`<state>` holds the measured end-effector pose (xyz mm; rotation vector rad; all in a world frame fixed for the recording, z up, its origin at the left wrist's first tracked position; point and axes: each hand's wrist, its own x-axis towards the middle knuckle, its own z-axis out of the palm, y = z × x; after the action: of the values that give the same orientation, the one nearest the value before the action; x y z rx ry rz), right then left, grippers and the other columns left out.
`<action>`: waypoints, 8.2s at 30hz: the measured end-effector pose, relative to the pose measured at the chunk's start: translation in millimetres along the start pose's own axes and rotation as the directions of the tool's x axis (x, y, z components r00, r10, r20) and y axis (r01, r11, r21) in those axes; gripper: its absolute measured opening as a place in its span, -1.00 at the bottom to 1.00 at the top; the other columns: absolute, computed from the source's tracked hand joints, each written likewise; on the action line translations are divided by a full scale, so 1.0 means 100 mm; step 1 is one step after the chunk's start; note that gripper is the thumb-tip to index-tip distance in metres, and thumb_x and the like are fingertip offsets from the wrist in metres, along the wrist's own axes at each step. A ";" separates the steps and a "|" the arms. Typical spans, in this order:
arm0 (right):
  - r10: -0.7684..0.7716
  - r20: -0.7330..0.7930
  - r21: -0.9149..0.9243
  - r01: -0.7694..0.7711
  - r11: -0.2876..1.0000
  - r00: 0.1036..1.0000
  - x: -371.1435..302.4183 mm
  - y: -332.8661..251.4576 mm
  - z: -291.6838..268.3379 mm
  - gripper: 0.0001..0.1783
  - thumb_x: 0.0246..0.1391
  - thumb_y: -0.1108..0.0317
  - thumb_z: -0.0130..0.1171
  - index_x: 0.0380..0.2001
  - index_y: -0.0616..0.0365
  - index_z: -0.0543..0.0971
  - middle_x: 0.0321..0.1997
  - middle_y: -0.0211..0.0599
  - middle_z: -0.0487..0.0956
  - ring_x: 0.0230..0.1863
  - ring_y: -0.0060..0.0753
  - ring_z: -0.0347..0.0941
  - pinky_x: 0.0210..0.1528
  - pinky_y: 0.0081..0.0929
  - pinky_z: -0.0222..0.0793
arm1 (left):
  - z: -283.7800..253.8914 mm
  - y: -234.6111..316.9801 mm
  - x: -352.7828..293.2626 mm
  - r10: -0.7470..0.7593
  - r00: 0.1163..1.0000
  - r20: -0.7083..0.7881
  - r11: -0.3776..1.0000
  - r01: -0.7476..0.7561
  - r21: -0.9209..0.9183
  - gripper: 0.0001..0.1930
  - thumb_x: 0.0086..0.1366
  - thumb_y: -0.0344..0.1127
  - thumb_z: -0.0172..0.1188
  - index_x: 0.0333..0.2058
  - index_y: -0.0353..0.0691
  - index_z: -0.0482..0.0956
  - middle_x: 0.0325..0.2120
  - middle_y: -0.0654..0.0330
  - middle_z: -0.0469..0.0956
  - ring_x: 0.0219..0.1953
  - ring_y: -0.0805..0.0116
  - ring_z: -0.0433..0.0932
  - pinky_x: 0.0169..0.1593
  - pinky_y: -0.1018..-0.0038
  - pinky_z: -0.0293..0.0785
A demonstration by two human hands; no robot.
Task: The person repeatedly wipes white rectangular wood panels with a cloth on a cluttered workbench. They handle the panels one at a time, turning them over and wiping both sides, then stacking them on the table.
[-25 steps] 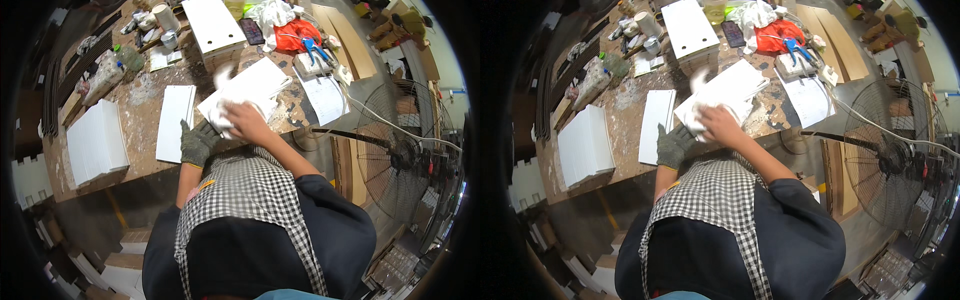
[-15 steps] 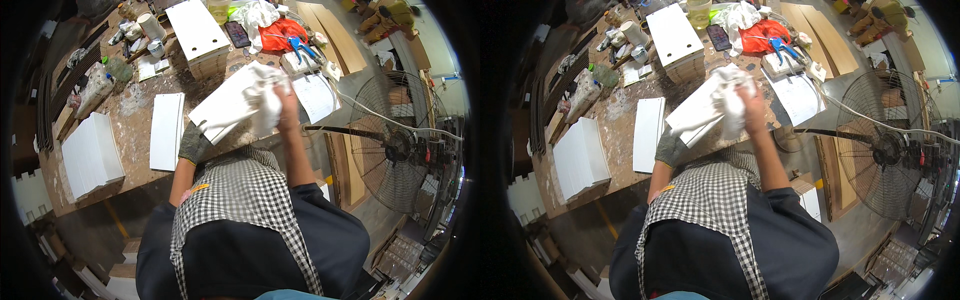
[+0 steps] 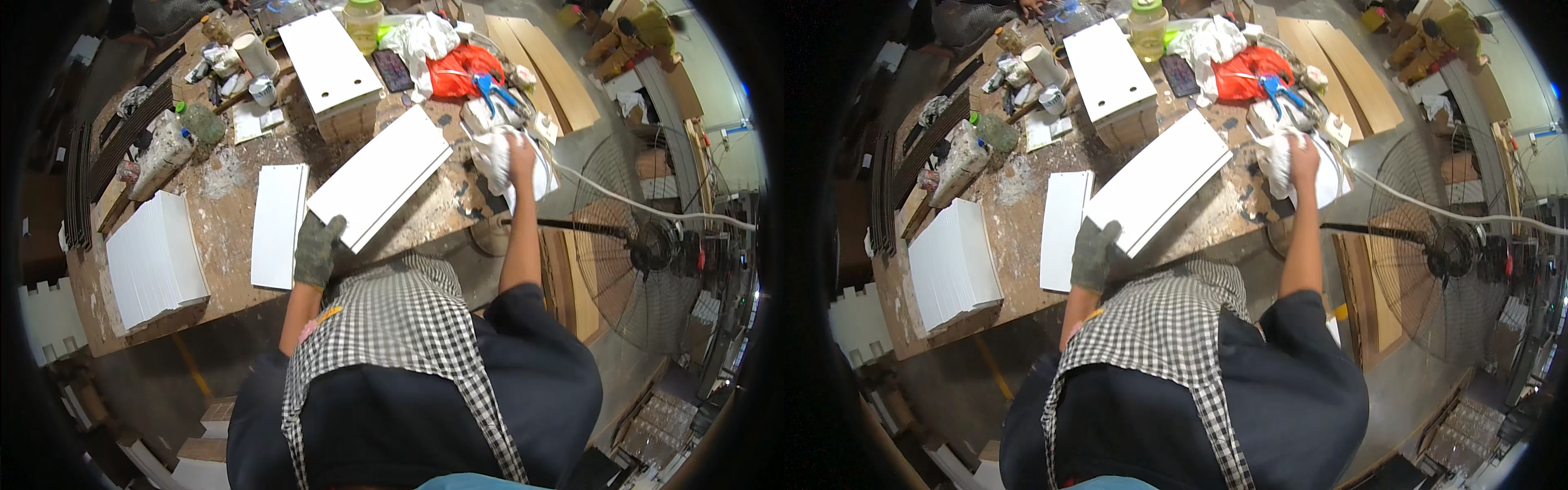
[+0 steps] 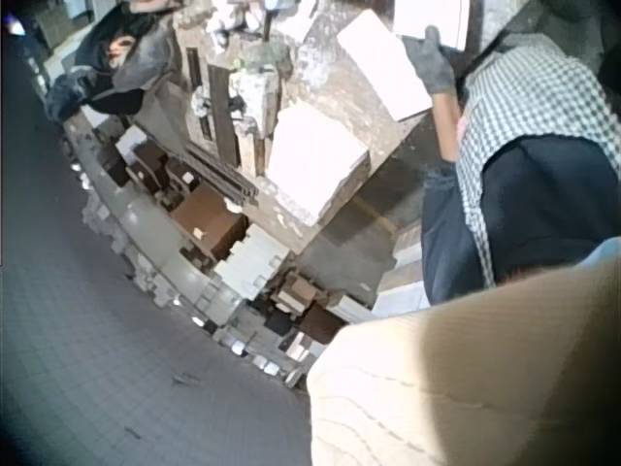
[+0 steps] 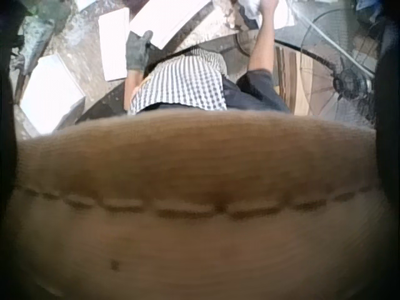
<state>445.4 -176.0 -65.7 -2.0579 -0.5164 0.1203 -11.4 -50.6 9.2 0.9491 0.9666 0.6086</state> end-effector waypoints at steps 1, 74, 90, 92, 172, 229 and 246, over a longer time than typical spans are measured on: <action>0.141 0.115 0.337 -0.172 0.926 0.983 -0.01 -0.12 -0.23 -0.67 0.20 0.24 0.13 -0.12 0.25 0.65 -0.24 -0.15 0.68 -0.19 -0.27 0.63 -0.11 -0.36 0.51 | -0.02 0.01 -0.03 0.087 0.996 -0.024 0.979 -0.081 0.189 -0.52 0.27 -0.37 0.32 0.12 -0.43 0.46 -0.03 0.00 0.56 -0.05 0.17 0.56 -0.03 0.35 0.55; -0.797 0.345 0.292 0.750 0.593 0.496 -1.93 -2.19 0.63 -0.67 0.07 0.17 0.24 -0.11 0.04 0.62 0.09 -0.18 0.58 0.13 -0.06 0.50 0.23 -0.04 0.28 | -0.05 -0.54 0.17 0.682 0.711 0.169 0.455 -0.594 0.664 -0.68 0.40 -0.20 0.20 -0.01 -0.29 0.57 -0.42 0.22 0.59 -0.53 0.53 0.44 -0.49 0.53 0.35; 0.181 0.121 -0.293 -0.140 0.946 0.976 -0.37 0.06 -0.02 -0.39 0.25 -0.19 0.04 -0.24 0.22 0.70 -0.24 0.08 0.67 -0.15 0.14 0.59 -0.05 -0.13 0.44 | -0.51 -0.36 -0.03 0.513 0.839 -0.182 0.799 -0.389 0.459 -0.71 0.33 -0.43 0.23 -0.03 -0.47 0.55 -0.13 0.03 0.60 -0.10 0.20 0.58 -0.02 0.36 0.55; 0.056 0.183 -0.423 0.027 0.905 0.981 -0.23 0.25 0.00 -0.43 0.23 -0.18 0.08 -0.22 0.15 0.72 -0.15 0.05 0.67 -0.05 0.13 0.58 0.04 -0.10 0.42 | -0.58 -0.45 0.05 0.455 0.866 -0.206 0.868 -0.381 0.318 -0.66 0.35 -0.42 0.20 0.04 -0.48 0.51 -0.13 0.03 0.59 -0.06 0.20 0.57 -0.01 0.34 0.56; -0.003 0.791 -0.112 0.150 0.982 0.612 -1.30 -1.58 1.01 -0.48 0.07 0.27 0.38 0.13 0.05 0.61 -0.54 -0.29 0.63 -0.53 -0.57 0.52 -0.42 -0.47 0.43 | 0.24 -0.33 0.51 -0.151 0.977 -0.149 0.986 0.139 -0.090 -0.50 0.42 -0.18 0.12 0.26 -0.20 0.37 -0.10 0.18 0.52 -0.16 0.50 0.51 -0.20 0.53 0.55; -0.193 0.909 0.083 0.294 0.952 0.370 -1.75 -1.81 1.02 -0.53 0.08 0.28 0.35 0.10 0.04 0.63 -0.38 -0.06 0.68 -0.44 -0.25 0.59 -0.32 -0.30 0.47 | 0.04 -0.49 0.50 0.020 0.999 0.049 0.988 -0.028 0.153 -0.31 0.25 -0.33 0.33 0.29 -0.32 0.22 -0.05 0.16 0.52 -0.07 0.42 0.51 -0.08 0.50 0.58; 0.017 0.803 -0.107 0.116 0.987 0.596 -1.20 -1.57 1.10 -0.53 0.09 0.25 0.39 0.08 0.15 0.64 -0.56 -0.30 0.61 -0.55 -0.61 0.46 -0.45 -0.54 0.38 | 0.14 -0.29 0.40 -0.086 0.995 0.049 0.981 0.093 -0.172 -0.28 0.19 -0.53 0.18 0.33 -0.39 0.15 0.07 0.04 0.48 0.01 0.32 0.51 0.02 0.43 0.55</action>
<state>256.5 -68.3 -5.2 -2.0438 -1.1670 1.0585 20.0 -38.4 -29.7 0.7561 0.8989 0.5852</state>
